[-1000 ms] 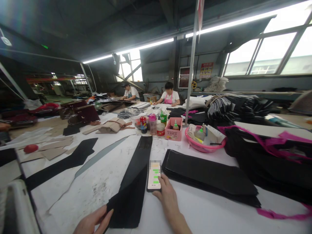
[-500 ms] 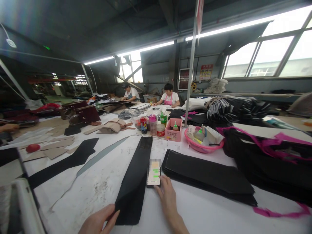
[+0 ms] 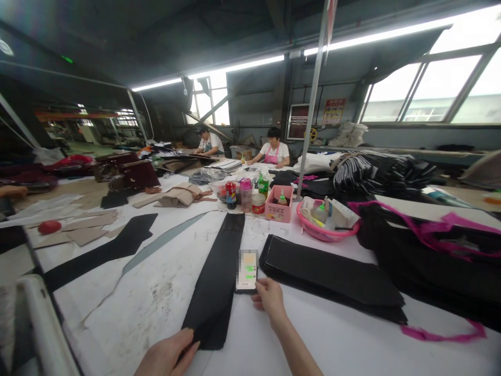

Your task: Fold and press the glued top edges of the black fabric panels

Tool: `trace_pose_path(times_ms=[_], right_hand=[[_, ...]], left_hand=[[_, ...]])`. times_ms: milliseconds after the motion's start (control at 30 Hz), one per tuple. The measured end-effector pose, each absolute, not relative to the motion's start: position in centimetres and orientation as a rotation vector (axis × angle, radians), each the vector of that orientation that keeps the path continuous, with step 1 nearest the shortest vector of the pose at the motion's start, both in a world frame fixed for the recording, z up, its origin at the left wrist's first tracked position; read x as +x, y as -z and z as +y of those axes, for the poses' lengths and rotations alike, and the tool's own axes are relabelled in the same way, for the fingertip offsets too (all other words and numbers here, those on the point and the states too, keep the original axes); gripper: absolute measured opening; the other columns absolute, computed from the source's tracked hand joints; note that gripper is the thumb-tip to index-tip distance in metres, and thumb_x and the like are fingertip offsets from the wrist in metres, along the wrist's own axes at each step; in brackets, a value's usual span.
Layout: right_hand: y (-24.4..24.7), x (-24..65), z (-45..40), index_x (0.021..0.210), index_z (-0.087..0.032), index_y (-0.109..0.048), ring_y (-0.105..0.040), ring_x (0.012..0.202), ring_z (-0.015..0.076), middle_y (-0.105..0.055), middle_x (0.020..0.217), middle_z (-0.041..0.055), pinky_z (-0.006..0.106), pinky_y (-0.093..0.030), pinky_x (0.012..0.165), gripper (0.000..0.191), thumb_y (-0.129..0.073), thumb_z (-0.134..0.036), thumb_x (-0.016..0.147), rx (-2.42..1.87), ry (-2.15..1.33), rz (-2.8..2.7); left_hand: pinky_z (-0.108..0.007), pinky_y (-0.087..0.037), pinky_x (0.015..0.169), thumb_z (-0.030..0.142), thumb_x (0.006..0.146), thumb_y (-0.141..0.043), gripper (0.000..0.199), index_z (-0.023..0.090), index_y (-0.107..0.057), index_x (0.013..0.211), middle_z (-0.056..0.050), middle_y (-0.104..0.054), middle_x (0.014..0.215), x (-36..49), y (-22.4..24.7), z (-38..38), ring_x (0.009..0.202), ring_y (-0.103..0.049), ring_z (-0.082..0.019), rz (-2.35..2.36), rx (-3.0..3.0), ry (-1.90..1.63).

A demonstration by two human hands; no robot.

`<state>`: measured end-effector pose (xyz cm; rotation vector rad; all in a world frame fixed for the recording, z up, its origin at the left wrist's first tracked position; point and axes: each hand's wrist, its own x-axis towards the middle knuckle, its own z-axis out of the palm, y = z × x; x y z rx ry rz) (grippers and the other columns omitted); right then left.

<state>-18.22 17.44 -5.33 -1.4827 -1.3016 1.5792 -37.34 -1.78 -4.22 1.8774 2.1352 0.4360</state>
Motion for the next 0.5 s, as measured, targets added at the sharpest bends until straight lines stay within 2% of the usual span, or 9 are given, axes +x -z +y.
trace_pose_path(times_ms=[267,400,500], right_hand=[[4.0,-18.3,17.9,0.082,-0.011,-0.062,-0.060,0.059,0.0076,-0.063,0.072,-0.0028,0.022,-0.052,0.056,0.011,-0.060,-0.020,0.089,-1.397,-1.800,-1.223],[3.2,-18.2,17.8,0.076,-0.011,-0.061,-0.063,0.064,0.0086,-0.065,0.075,-0.0020,0.023,-0.054,0.061,0.010,-0.062,-0.013,0.086,-1.340,-1.869,-1.114],[2.5,-18.1,17.7,0.070,-0.011,-0.061,-0.063,0.061,0.0084,-0.067,0.071,-0.0001,0.021,-0.053,0.059,0.009,-0.064,-0.008,0.079,-1.284,-1.908,-1.031]], left_hand=[[-0.021,-0.040,0.060,0.033,0.092,-0.040,0.027,0.022,-0.056,0.072,0.001,-0.064,0.075,-36.9,4.1,-1.7,0.070,-0.063,-0.014,2.182,2.038,-0.441],[-0.021,-0.041,0.058,0.033,0.091,-0.043,0.027,0.022,-0.055,0.070,0.001,-0.062,0.072,-36.9,4.6,-1.8,0.067,-0.063,-0.014,2.219,2.075,-0.490],[-0.020,-0.044,0.058,0.033,0.091,-0.044,0.027,0.022,-0.058,0.071,0.001,-0.063,0.072,-37.1,5.4,-2.0,0.066,-0.063,-0.013,2.205,2.122,-0.545]])
